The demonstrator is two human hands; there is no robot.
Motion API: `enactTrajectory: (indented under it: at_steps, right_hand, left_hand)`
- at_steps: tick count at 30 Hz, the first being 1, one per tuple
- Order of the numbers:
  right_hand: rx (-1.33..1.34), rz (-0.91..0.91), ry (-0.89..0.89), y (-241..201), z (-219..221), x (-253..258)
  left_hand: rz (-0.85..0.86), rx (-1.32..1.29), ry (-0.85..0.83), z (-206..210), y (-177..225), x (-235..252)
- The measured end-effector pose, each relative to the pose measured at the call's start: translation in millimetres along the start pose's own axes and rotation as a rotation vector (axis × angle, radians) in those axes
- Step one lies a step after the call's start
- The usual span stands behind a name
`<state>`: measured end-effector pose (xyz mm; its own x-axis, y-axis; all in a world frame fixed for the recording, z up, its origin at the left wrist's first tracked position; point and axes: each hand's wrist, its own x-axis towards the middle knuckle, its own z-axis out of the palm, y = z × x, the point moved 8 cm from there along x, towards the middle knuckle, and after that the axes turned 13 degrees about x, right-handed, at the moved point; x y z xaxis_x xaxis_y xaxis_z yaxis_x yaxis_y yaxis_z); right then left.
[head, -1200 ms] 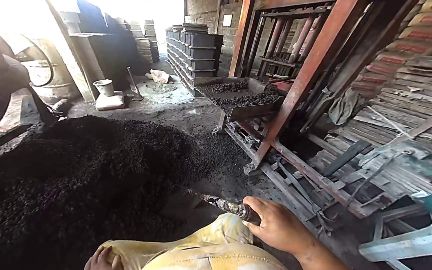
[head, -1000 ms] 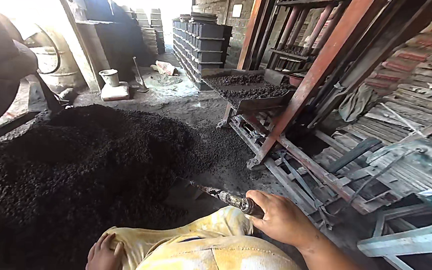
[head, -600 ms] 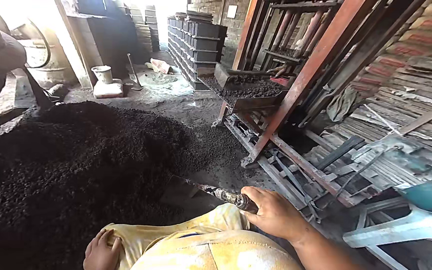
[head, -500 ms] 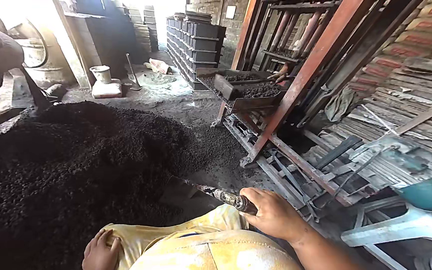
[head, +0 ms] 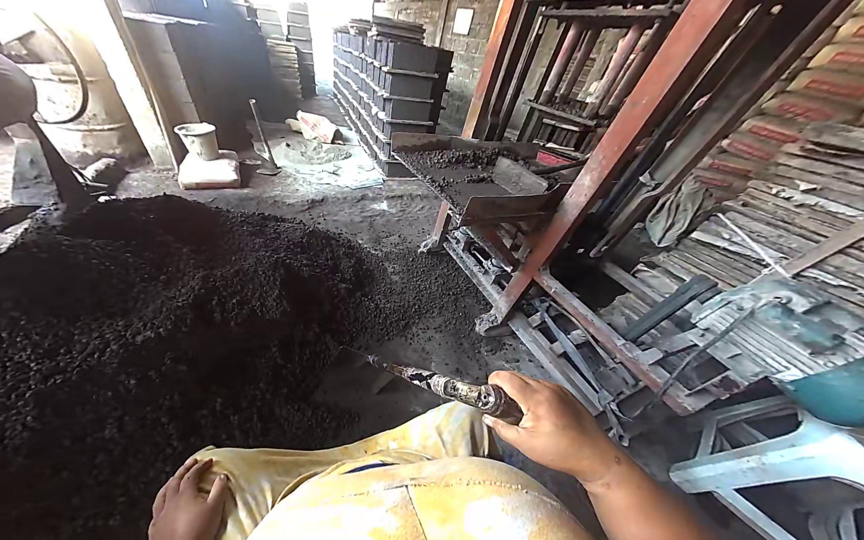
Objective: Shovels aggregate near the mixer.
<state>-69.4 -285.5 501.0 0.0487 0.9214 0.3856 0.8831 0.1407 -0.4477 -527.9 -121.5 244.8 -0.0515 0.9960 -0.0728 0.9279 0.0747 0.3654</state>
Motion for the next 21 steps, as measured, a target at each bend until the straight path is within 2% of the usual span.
enactTrajectory:
  at_steps: [9, 21]
  right_hand:
    - [0.017, 0.001, 0.059, 15, -6, -18]
    - [0.055, 0.146, 0.128, 42, -15, -41]
  left_hand:
    - [0.01, 0.013, 0.008, 0, 8, 0]
    - [0.024, 0.024, -0.007, 2, 18, 3]
